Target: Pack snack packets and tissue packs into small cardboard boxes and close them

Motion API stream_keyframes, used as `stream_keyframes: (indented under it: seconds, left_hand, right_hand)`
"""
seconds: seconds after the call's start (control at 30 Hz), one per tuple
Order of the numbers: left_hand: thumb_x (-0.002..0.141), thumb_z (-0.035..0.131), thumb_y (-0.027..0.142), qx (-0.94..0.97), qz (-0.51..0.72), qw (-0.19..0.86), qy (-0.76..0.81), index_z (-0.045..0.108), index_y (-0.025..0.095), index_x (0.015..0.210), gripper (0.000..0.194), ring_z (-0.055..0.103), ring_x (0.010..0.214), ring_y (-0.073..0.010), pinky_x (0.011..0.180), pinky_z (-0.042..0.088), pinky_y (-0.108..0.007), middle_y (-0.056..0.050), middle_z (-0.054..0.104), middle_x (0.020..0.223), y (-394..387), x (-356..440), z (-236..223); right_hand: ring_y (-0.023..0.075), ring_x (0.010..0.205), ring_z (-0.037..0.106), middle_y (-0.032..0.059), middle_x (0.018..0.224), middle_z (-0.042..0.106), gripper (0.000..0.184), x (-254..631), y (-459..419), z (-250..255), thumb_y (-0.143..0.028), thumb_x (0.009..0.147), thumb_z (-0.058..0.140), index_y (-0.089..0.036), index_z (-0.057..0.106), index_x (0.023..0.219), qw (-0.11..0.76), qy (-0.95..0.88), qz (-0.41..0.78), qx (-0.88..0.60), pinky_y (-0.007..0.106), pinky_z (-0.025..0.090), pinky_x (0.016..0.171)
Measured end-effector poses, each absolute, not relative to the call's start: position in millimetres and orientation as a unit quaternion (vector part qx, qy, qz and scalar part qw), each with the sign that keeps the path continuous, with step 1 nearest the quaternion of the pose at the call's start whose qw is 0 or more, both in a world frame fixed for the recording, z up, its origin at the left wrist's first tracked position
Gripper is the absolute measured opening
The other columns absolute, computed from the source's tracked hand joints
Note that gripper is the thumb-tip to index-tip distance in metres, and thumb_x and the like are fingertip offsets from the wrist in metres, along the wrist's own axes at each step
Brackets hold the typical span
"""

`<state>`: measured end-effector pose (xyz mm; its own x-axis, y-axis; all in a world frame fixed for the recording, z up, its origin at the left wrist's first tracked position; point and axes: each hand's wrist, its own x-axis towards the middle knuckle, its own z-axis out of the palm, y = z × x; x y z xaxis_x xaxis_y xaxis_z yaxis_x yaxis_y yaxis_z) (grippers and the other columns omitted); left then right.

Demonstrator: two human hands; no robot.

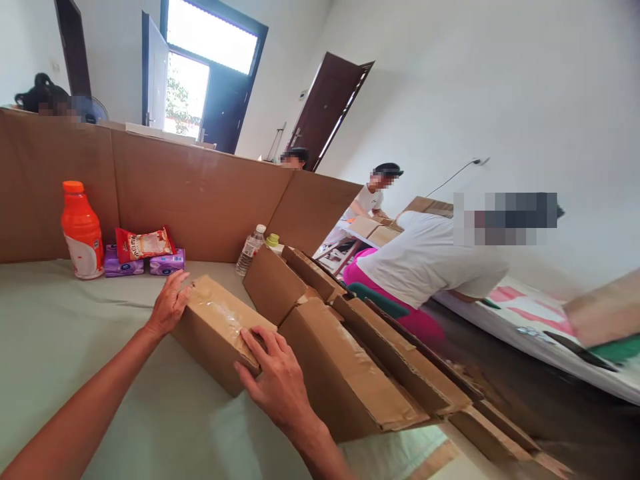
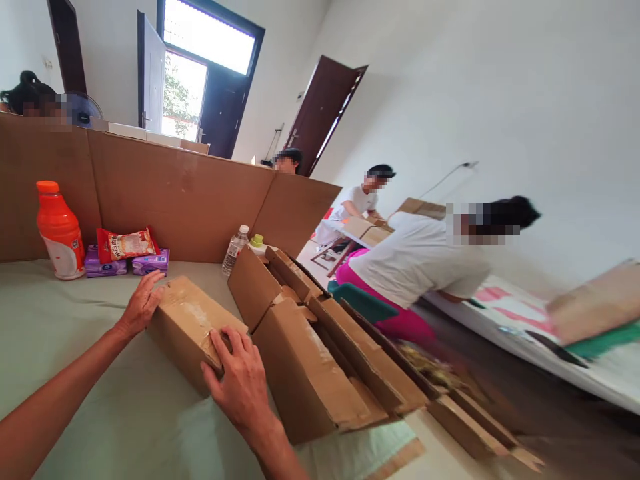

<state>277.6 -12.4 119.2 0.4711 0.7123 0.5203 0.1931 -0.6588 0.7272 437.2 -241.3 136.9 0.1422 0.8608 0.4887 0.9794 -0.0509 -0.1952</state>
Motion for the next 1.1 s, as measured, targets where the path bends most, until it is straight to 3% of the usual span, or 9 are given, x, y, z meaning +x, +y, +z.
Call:
stream_keyframes:
  seconds: [0.1, 0.2, 0.33, 0.5, 0.7, 0.83, 0.97, 1.1]
  left_hand:
    - [0.100, 0.037, 0.047, 0.777, 0.424, 0.341, 0.317, 0.029, 0.013, 0.154, 0.064, 0.019, 0.155, -0.0321, 0.126, 0.017, -0.058, -0.021, 0.026, 0.163, -36.1, 308.0, 89.9]
    - [0.099, 0.043, 0.049, 0.785, 0.371, 0.390, 0.306, 0.021, 0.014, 0.157, 0.072, 0.020, 0.155, -0.0344, 0.124, 0.023, -0.059, -0.023, 0.022, 0.165, -70.1, 323.4, 54.3]
    - [0.094, 0.057, 0.043, 0.817, 0.295, 0.433, 0.242, 0.031, 0.019, 0.156, 0.071, 0.032, 0.151, -0.0316, 0.123, 0.031, -0.051, -0.018, 0.034, 0.162, -84.3, 348.9, 27.3]
    - [0.092, 0.067, 0.039, 0.848, 0.253, 0.420, 0.202, 0.038, 0.023, 0.152, 0.068, 0.029, 0.150, -0.0382, 0.120, 0.026, -0.066, -0.014, 0.029, 0.165, -57.5, 388.1, 25.5]
    - [0.092, 0.067, 0.034, 0.892, 0.199, 0.361, 0.183, 0.038, 0.023, 0.152, 0.068, 0.033, 0.148, -0.0381, 0.119, 0.027, -0.067, -0.015, 0.033, 0.162, -63.8, 374.8, 26.9]
    - [0.083, 0.070, 0.027, 0.921, 0.151, 0.316, 0.170, 0.045, 0.015, 0.149, 0.072, 0.035, 0.147, -0.0432, 0.120, 0.021, -0.069, -0.023, 0.040, 0.158, -110.5, 328.0, 29.3]
    - [0.090, 0.062, 0.032, 0.940, 0.128, 0.281, 0.143, 0.051, 0.019, 0.146, 0.059, 0.035, 0.149, -0.0350, 0.124, 0.024, -0.055, -0.016, 0.043, 0.158, -166.8, 277.6, 32.0]
    - [0.097, 0.053, 0.025, 0.960, 0.088, 0.238, 0.117, 0.069, 0.019, 0.125, 0.032, 0.055, 0.135, -0.0291, 0.116, 0.041, -0.043, -0.013, 0.064, 0.140, -184.5, 214.7, 41.0]
  right_hand:
    - [0.0320, 0.112, 0.056, 0.0133, 0.124, 0.064, 0.040, 444.4, -224.1, 134.5, -0.029, 0.088, 0.063, -0.022, 0.063, 0.127, 0.219, -0.581, -0.172, -0.765, 0.047, 0.049, 0.092]
    - [0.0321, 0.114, 0.055, 0.0132, 0.124, 0.065, 0.038, 454.8, -199.8, 137.5, -0.033, 0.088, 0.065, -0.020, 0.067, 0.124, 0.190, -0.529, -0.183, -0.806, 0.043, 0.048, 0.089]
    - [0.0324, 0.116, 0.055, 0.0150, 0.127, 0.064, 0.040, 472.7, -174.5, 146.0, -0.035, 0.089, 0.066, -0.018, 0.066, 0.126, 0.150, -0.478, -0.167, -0.849, 0.042, 0.046, 0.087]
    - [0.0342, 0.116, 0.054, 0.0187, 0.130, 0.063, 0.046, 490.3, -160.2, 142.0, -0.040, 0.092, 0.063, -0.014, 0.062, 0.130, 0.138, -0.443, -0.169, -0.869, 0.043, 0.046, 0.086]
    - [0.0374, 0.134, 0.045, 0.0258, 0.148, 0.050, 0.061, 491.3, -175.9, 115.5, -0.042, 0.096, 0.055, -0.008, 0.045, 0.145, 0.242, -0.473, -0.256, -0.807, 0.048, 0.044, 0.096]
    - [0.0330, 0.140, 0.043, 0.0226, 0.152, 0.047, 0.043, 458.2, -206.2, 93.2, -0.030, 0.100, 0.048, -0.013, 0.051, 0.139, 0.297, -0.533, -0.306, -0.731, 0.049, 0.040, 0.103]
    - [0.0302, 0.134, 0.052, 0.0161, 0.148, 0.056, 0.033, 413.3, -217.8, 46.5, -0.028, 0.097, 0.048, -0.020, 0.067, 0.123, 0.271, -0.678, -0.179, -0.659, 0.046, 0.045, 0.102]
    - [0.0288, 0.129, 0.059, 0.0125, 0.143, 0.062, 0.041, 374.2, -187.7, 0.8, -0.037, 0.099, 0.045, -0.024, 0.069, 0.129, 0.198, -0.750, -0.033, -0.631, 0.046, 0.049, 0.102]
